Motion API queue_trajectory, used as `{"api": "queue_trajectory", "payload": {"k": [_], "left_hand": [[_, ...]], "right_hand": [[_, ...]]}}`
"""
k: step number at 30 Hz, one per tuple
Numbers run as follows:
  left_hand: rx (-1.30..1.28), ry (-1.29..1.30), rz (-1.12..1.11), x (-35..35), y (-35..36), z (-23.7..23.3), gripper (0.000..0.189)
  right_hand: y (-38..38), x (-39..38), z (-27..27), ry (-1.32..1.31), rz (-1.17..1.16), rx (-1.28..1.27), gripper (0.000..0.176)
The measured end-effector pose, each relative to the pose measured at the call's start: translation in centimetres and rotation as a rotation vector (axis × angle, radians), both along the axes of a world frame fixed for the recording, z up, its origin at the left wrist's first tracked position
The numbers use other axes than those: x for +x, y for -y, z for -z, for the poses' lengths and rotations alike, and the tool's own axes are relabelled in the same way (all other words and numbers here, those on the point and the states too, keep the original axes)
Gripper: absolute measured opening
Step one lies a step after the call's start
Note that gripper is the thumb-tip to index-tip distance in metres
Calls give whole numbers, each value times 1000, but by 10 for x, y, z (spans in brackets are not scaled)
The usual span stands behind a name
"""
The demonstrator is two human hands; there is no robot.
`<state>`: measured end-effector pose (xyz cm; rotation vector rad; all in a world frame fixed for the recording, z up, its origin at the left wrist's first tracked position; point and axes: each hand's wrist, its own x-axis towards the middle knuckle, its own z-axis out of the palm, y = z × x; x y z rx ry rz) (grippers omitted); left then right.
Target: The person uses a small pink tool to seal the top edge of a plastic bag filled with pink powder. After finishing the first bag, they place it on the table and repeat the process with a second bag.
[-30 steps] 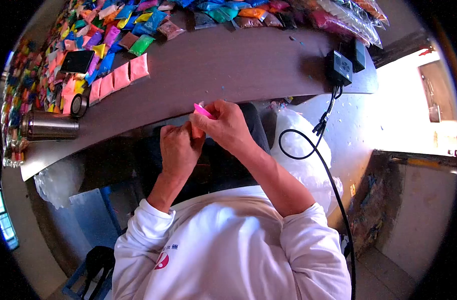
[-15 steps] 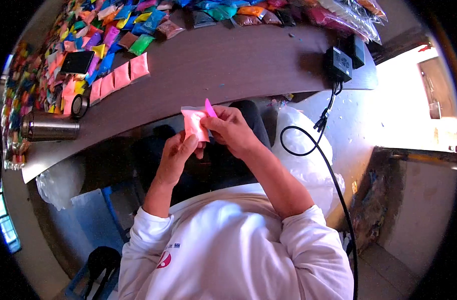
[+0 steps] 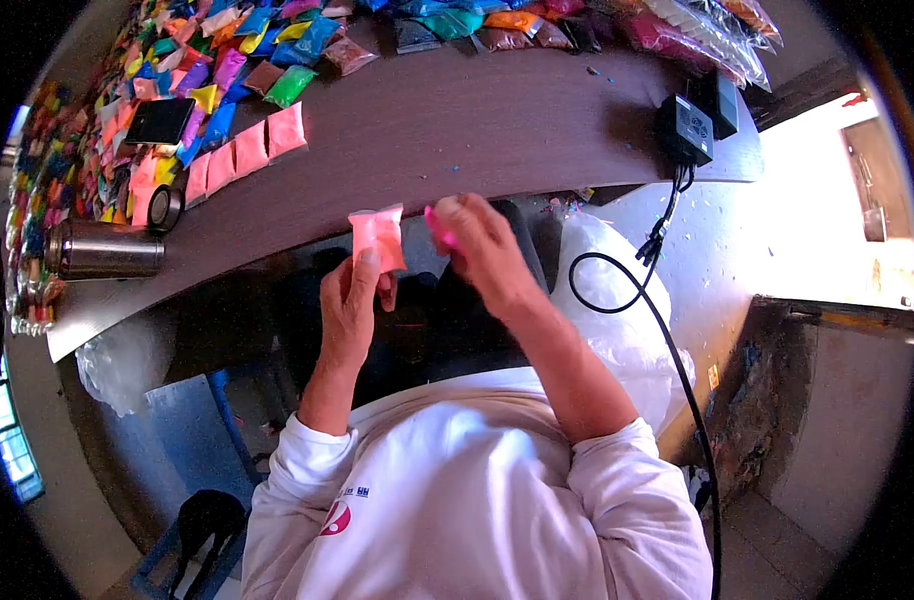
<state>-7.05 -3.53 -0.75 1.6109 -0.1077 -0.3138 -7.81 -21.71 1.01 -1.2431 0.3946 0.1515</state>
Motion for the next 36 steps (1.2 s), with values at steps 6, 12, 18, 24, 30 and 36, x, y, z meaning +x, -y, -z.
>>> {"api": "queue_trajectory", "payload": {"k": [6,12,18,24,30,36], "left_hand": [[-100,-79,14,13,3,19,44],[-25,-46,45,22,8,23,43],[-32,-8,15,25,12,22,42],[118,111,60,24,7,33,42],[61,124,-11,23,8,22,42],[-80,-79,17,17,4,14,38]], "right_hand": [[8,8,-2,428,-112,-731,12],[-17,33,-4,602,-264,-1298,16],[-10,54,-2,513,-176,-1315,12],[-17,47,-16,564,-177,-1263,11],[-1,73,-4,358,-172,-1500,15],[-2,60,-5,660,-230,-891,21]]}}
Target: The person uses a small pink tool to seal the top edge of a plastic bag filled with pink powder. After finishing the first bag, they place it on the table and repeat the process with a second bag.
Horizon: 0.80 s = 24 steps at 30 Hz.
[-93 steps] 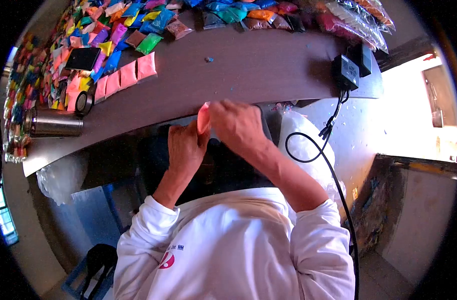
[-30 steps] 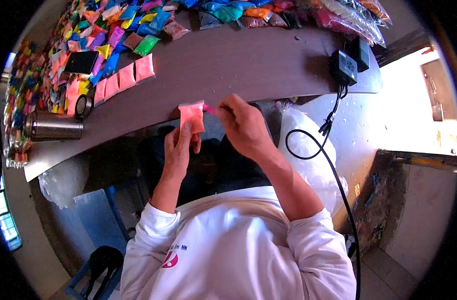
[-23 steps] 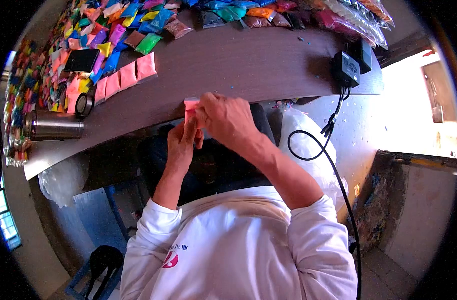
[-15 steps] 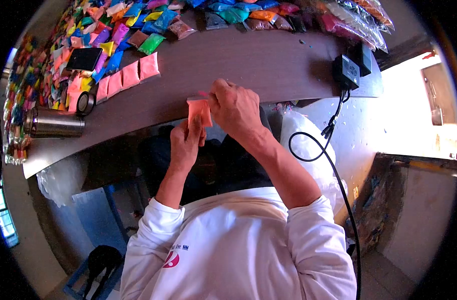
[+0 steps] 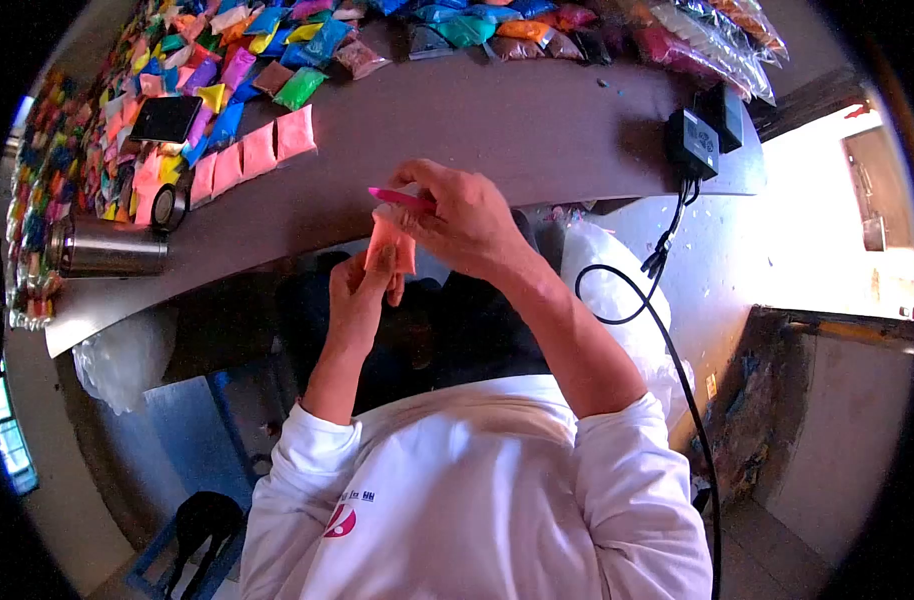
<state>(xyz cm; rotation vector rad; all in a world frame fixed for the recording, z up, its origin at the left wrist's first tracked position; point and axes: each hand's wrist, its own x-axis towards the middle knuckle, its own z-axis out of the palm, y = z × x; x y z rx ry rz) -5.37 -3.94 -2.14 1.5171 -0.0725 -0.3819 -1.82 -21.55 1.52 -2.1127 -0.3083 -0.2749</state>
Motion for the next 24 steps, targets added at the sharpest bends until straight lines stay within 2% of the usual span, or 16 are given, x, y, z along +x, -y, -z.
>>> {"api": "queue_trajectory", "payload": {"k": [1,2,4,6,8,9,11,12,13,15,17,19,23,24], "left_hand": [[5,-7,5,-3,-2,-3,38],[-81,-20,65,-4,-5,-6,35],[-169,-28,127,-3,-9,-14,32],[-353,-154,213,-6,-14,-21,27],[-318,-134,223,-9,-18,-20,30],[-283,-110,231,-10,-19,-19,34],[-246,-74,217,-10,-21,-11,34],[-208,-36,204,-10,-21,-9,35],[-208,-38,206,-11,-20,-8,35],[-241,-135,58,-12,-18,-9,36],[-306,-168,70,-12,-21,-5,35],[-291,-116,48,-13,-24,0,34],[-222,-23,70,-13,-25,1,36],[-131,42,63,-15,-24,0,37]], "right_hand": [[-4,-6,2,60,-37,74,24],[-2,-7,-2,-36,-71,98,33],[0,-11,-4,-91,-101,102,33],[5,-20,-9,-152,-126,102,33],[11,-28,-17,-575,-426,516,32],[13,-33,-14,-575,-425,515,32],[17,-46,0,-789,-435,841,37],[18,-52,7,-851,-406,875,34],[16,-58,13,-851,-403,877,34],[5,-73,21,-729,-282,1040,32],[-9,-81,22,-683,-232,1069,29],[-21,-87,12,-623,-152,1150,27],[-33,-91,25,-533,-41,1111,24],[-35,-90,28,-502,-48,1123,23]]}}
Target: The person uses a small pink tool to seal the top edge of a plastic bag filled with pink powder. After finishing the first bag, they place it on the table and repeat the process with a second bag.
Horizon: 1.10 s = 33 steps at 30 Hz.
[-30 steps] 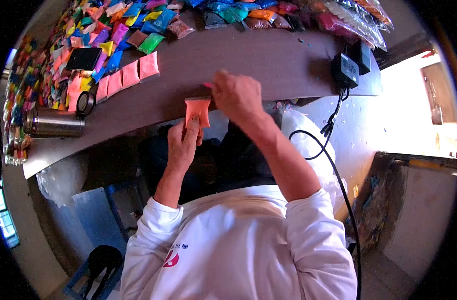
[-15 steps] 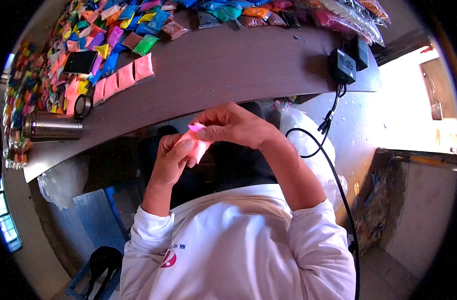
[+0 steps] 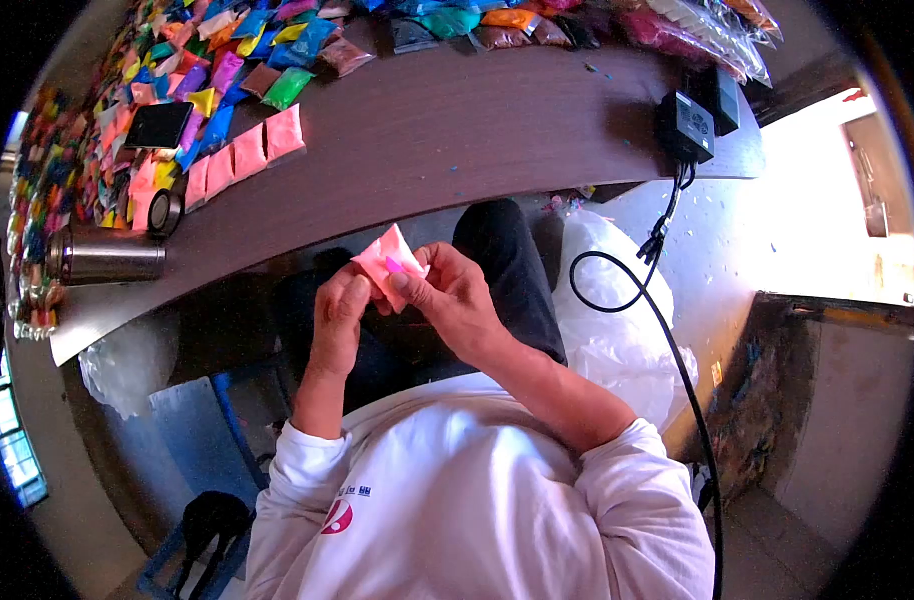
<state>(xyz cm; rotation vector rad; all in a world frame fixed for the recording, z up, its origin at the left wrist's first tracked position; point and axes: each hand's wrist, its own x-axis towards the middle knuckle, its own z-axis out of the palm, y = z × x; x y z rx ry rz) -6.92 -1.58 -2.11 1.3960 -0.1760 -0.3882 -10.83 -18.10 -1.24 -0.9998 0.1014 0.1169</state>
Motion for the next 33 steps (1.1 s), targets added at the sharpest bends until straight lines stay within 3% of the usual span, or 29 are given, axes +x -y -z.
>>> {"api": "queue_trajectory", "payload": {"k": [5,8,11,13,18,27,30,33], "left_hand": [[240,84,-128,-8,1,-7,38],[257,123,-122,-6,-1,-6,39],[244,148,-139,-8,4,-8,39],[210,121,-93,-8,5,-2,37],[147,136,-124,-10,7,-8,33],[121,35,71,-17,6,-7,41],[172,7,20,-19,10,-10,43],[233,88,25,-19,8,-7,45]], "right_hand": [[-5,-10,3,1,-64,-62,20],[4,-12,1,-72,-177,-125,22],[10,-9,3,-108,-191,-12,29],[15,-4,5,-315,-191,156,33],[9,-6,6,-280,-224,110,30],[-5,-4,14,53,12,3,26],[-2,-5,10,59,-26,-4,32],[8,-8,5,-67,-88,142,46]]}}
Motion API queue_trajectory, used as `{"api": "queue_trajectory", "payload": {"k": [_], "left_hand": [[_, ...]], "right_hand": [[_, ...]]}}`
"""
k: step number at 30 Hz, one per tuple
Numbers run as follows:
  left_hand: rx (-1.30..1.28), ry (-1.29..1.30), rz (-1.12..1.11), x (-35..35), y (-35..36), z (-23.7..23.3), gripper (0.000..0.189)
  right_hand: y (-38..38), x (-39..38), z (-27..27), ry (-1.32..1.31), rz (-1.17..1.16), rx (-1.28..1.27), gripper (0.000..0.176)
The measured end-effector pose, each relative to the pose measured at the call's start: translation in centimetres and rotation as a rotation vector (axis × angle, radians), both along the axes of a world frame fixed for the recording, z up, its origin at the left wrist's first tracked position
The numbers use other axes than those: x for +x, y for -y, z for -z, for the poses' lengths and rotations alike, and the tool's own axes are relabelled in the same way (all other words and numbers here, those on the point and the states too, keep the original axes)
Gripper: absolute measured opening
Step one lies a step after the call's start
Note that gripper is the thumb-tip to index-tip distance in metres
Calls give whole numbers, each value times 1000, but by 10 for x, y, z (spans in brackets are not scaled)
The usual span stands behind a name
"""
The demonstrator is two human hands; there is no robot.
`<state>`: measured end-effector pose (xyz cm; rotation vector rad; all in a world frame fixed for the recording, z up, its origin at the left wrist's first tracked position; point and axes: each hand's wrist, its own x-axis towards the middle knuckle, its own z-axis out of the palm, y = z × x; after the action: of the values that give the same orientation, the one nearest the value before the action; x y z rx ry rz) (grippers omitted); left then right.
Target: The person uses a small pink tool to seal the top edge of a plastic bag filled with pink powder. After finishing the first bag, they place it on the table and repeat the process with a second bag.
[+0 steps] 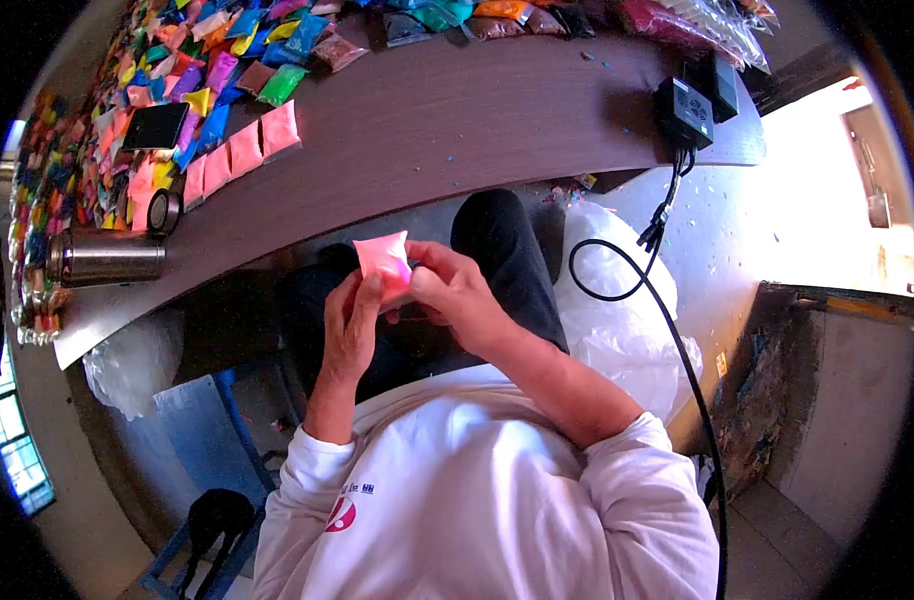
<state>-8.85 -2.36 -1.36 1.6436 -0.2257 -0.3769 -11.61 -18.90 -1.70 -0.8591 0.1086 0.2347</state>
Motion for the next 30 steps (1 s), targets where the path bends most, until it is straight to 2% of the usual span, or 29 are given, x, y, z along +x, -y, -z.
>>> {"api": "queue_trajectory", "payload": {"k": [2,4,6,7,9,10,12,16,21,24,26,30], "left_hand": [[15,-18,-27,0,0,0,45],[23,4,13,0,0,-1,44],[34,28,48,0,1,-2,43],[22,48,66,-1,3,-3,42],[17,74,84,0,5,-5,39],[17,74,84,0,5,-6,39],[-3,55,116,-1,3,-7,39],[35,-8,124,0,0,-1,45],[-56,-78,65,-1,3,-2,48],[-30,-53,93,-4,-2,3,44],[-21,-62,92,-5,-3,4,45],[27,-72,56,-7,-7,2,53]], "right_hand": [[13,1,24,34,-97,183,59],[14,5,11,-38,-105,144,65],[7,7,-5,-117,-68,216,51],[4,8,-4,-116,-68,217,51],[2,11,-2,-130,-58,72,32],[1,12,3,-129,-58,71,32],[-1,13,13,27,33,-15,18],[-6,10,7,86,71,-24,19],[-13,8,1,147,130,-145,23],[-11,10,-3,136,91,-180,27],[-10,12,0,146,-23,-182,29],[-11,11,3,206,-5,-312,31]]}}
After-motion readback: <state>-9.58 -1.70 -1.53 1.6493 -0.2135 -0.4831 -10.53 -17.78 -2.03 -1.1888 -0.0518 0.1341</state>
